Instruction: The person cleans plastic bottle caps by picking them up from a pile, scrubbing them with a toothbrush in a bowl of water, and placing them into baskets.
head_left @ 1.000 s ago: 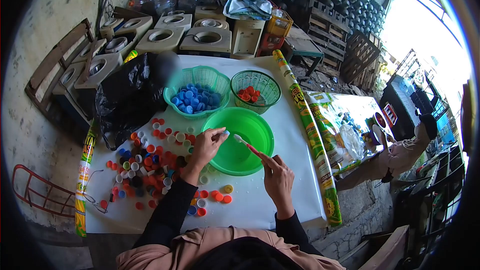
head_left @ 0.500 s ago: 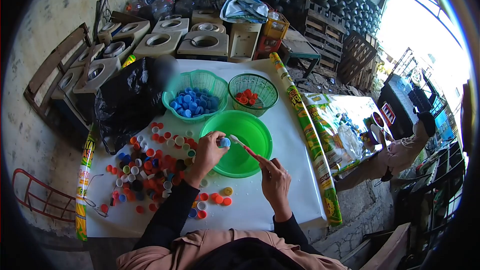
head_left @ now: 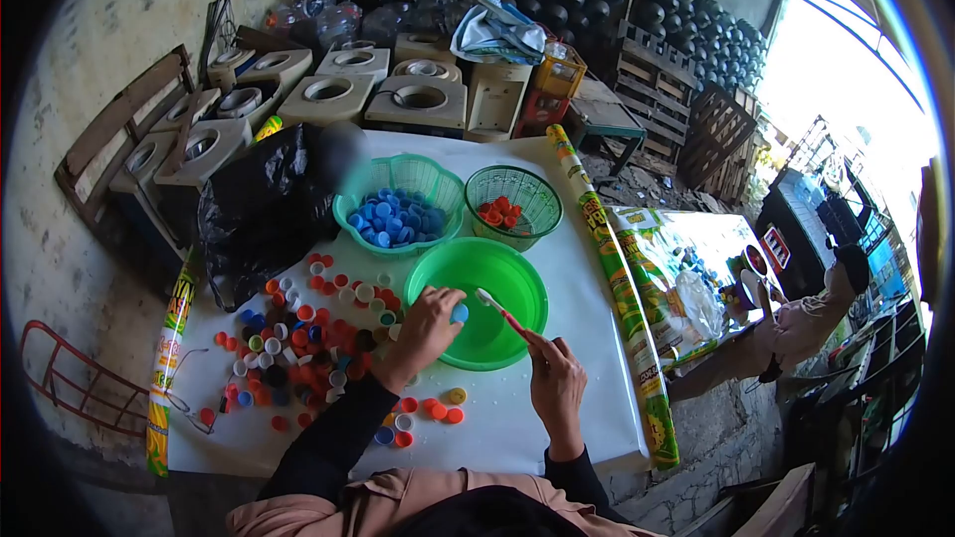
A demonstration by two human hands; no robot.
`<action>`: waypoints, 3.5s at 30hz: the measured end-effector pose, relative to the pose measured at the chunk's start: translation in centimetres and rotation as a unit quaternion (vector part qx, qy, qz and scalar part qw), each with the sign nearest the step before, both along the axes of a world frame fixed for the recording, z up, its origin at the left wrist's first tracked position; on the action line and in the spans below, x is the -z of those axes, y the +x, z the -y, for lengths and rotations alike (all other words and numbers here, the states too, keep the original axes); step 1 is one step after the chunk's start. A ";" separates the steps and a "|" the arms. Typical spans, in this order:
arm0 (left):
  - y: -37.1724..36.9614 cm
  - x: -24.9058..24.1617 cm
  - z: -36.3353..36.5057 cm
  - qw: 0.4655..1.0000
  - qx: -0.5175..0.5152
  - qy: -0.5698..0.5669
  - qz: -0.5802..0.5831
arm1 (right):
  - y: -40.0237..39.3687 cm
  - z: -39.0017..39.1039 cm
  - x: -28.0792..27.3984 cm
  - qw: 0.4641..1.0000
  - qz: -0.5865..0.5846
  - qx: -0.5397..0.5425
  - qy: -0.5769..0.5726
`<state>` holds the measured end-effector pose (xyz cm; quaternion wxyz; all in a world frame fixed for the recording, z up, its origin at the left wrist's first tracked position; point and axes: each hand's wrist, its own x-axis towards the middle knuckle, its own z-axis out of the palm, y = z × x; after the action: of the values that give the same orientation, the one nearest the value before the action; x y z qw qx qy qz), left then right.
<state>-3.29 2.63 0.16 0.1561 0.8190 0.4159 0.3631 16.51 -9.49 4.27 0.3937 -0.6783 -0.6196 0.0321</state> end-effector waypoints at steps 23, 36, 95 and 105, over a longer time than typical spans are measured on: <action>-25.8 2.3 0.9 0.905 -0.421 0.021 -0.061 | 1.2 0.8 2.8 1.000 -0.004 0.020 -0.022; -32.1 7.4 2.3 0.871 -0.449 -0.063 -0.191 | -0.7 -1.8 -0.9 0.991 0.088 -0.050 -0.084; -20.5 -0.6 16.1 0.934 -0.270 -0.230 -0.043 | -0.3 -0.8 3.1 0.998 0.008 -0.044 -0.046; -19.8 -0.1 16.6 0.951 -0.268 -0.153 -0.033 | -0.2 -0.8 3.2 0.998 -0.002 -0.048 -0.042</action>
<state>-23.09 -13.99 0.23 0.1625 0.6554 0.6753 0.2968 16.31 -8.72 1.05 0.3638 -0.6636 -0.6489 0.0785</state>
